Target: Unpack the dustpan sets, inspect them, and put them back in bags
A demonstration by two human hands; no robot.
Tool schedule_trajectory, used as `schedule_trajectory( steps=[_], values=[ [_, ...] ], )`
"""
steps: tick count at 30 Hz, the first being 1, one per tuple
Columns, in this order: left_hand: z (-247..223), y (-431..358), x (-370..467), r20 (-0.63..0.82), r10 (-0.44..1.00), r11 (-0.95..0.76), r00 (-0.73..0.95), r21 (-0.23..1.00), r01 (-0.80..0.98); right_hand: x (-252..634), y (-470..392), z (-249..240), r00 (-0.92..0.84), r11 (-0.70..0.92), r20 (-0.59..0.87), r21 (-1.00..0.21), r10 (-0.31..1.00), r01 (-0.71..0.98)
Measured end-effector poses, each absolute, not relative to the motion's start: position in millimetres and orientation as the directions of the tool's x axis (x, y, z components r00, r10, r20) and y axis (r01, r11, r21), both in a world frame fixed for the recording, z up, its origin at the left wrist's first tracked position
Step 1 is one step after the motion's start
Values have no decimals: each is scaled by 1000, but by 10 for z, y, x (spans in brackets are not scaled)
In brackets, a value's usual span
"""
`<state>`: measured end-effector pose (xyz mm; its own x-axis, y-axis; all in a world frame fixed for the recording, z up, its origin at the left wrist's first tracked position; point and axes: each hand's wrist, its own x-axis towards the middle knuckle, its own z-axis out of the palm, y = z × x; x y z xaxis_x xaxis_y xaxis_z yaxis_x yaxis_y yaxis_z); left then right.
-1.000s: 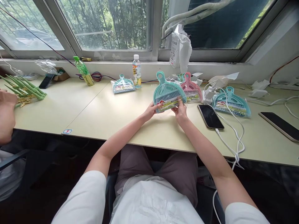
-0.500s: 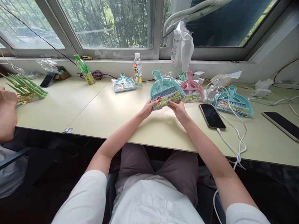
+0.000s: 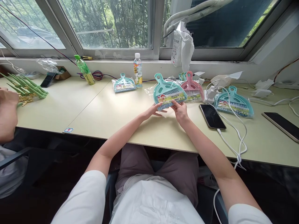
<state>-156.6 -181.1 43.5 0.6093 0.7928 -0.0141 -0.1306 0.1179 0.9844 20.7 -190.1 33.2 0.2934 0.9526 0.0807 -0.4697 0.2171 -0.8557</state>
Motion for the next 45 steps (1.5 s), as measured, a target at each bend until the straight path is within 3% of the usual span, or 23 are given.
schedule_trajectory(
  steps=[5,11,14,18,24,27,33,39,45],
  values=[
    [402,-1798,-1532,-52,708,139,705,988,-67,223,-1898,337,305,229,81,-842,949,-489],
    [427,-1810,-1520,87,833,8,546,986,-168,236,-1876,378,285,188,43,-844,957,-502],
    [431,-1821,-1535,96,826,-15,556,989,-149,238,-1874,364,268,180,49,-852,962,-492],
    [446,-1870,-1557,47,760,-12,648,998,-58,228,-1877,329,314,204,45,-844,948,-497],
    [478,-1902,-1559,-104,523,139,846,990,35,264,-1857,333,370,250,48,-816,928,-521],
    [474,-1832,-1581,-62,608,142,792,989,-32,277,-1842,334,373,234,35,-831,927,-505],
    [467,-1802,-1581,109,861,14,496,971,-238,190,-1858,300,313,190,43,-870,949,-456],
    [389,-1811,-1545,90,872,12,481,979,-204,178,-1871,270,279,155,30,-886,960,-437],
    [362,-1676,-1591,84,885,6,458,981,-193,303,-1895,356,88,-51,-93,-919,992,-392]
  ],
)
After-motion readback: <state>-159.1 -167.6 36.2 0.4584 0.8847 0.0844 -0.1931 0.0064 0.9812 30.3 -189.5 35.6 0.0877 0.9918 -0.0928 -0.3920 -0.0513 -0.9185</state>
